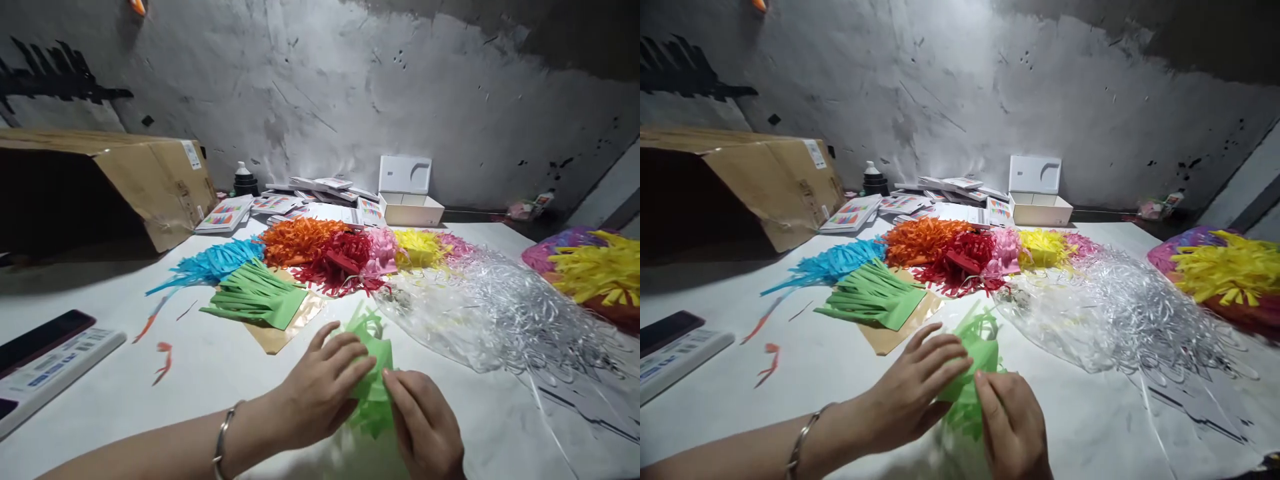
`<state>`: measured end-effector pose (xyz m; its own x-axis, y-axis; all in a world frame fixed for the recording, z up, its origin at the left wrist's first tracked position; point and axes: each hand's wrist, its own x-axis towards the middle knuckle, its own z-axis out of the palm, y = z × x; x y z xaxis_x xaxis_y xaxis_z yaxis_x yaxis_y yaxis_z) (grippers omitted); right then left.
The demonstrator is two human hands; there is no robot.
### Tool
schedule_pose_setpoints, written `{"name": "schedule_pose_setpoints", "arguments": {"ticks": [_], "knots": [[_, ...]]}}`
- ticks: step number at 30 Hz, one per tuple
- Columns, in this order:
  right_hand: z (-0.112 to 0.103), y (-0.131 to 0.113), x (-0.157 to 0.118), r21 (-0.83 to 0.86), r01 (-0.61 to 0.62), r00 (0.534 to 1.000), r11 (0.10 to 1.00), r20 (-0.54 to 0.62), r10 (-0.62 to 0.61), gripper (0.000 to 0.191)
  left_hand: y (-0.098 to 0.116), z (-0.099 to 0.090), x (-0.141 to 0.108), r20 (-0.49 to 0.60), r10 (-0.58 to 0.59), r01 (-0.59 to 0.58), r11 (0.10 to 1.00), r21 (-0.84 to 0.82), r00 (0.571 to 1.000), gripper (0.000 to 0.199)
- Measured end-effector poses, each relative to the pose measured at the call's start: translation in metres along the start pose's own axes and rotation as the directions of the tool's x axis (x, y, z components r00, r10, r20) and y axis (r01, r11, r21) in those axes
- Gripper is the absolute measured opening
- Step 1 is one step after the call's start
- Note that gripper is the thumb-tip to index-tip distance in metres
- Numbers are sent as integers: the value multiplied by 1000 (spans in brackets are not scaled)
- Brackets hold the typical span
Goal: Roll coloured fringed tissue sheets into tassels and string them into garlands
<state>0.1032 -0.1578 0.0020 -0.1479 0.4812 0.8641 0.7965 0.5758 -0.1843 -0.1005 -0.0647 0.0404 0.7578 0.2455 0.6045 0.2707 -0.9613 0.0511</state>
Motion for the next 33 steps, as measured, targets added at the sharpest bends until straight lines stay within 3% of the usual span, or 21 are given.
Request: {"name": "schedule_pose_setpoints", "arguments": {"ticks": [2,5,7,9,10,12,14,16,19,22,24,26,30,31,33], "knots": [[1,-6,1,-81,54,999,995,3,-54,41,11,4,9,0,62,-62,998,-17,998,21],[-4,-5,-8,-202,8,1000,979,13,-6,36,12,-6,10,85,110,-91,975,-204,990,17],[-7,-4,-17,-226,-6,1000,974,-19,2,34,7,-15,11,160,32,30,929,-368,987,36],[-7,-5,-23,-234,27,996,972,-76,-46,31,-3,-19,16,242,-176,270,853,-446,954,60],[-6,-7,-25,-242,55,990,969,-110,-84,31,-8,-17,21,306,-281,400,792,-461,910,66],[-2,-10,-25,-262,104,975,960,-165,-151,33,-19,-11,31,506,-396,636,583,-505,766,62],[0,-12,-26,-278,123,963,953,-199,-182,36,-28,-3,40,711,-341,789,256,-558,614,55],[-2,-11,-27,-272,113,964,956,-203,-172,36,-30,3,44,801,-260,825,-27,-564,539,58],[-12,-5,-33,-236,79,983,969,-145,-116,32,-23,4,41,826,-240,810,-190,-554,509,64],[-21,6,-35,-214,92,994,973,-37,-102,29,-4,8,36,873,-52,799,-379,-467,485,61],[-26,19,-32,-204,100,995,974,3,-102,30,12,17,35,843,111,772,-479,-419,526,58],[-34,36,-26,-213,88,996,973,-8,-92,36,29,29,37,807,171,738,-542,-401,565,51],[-79,66,-10,-398,9,987,917,-144,-72,52,48,45,49,818,156,718,-587,-375,554,34],[-94,68,-8,-486,-16,980,874,-183,-84,55,48,45,52,814,152,721,-574,-389,561,29],[-120,65,-7,-645,-9,984,764,-141,-108,54,41,40,53,809,120,732,-518,-443,575,28]]}}
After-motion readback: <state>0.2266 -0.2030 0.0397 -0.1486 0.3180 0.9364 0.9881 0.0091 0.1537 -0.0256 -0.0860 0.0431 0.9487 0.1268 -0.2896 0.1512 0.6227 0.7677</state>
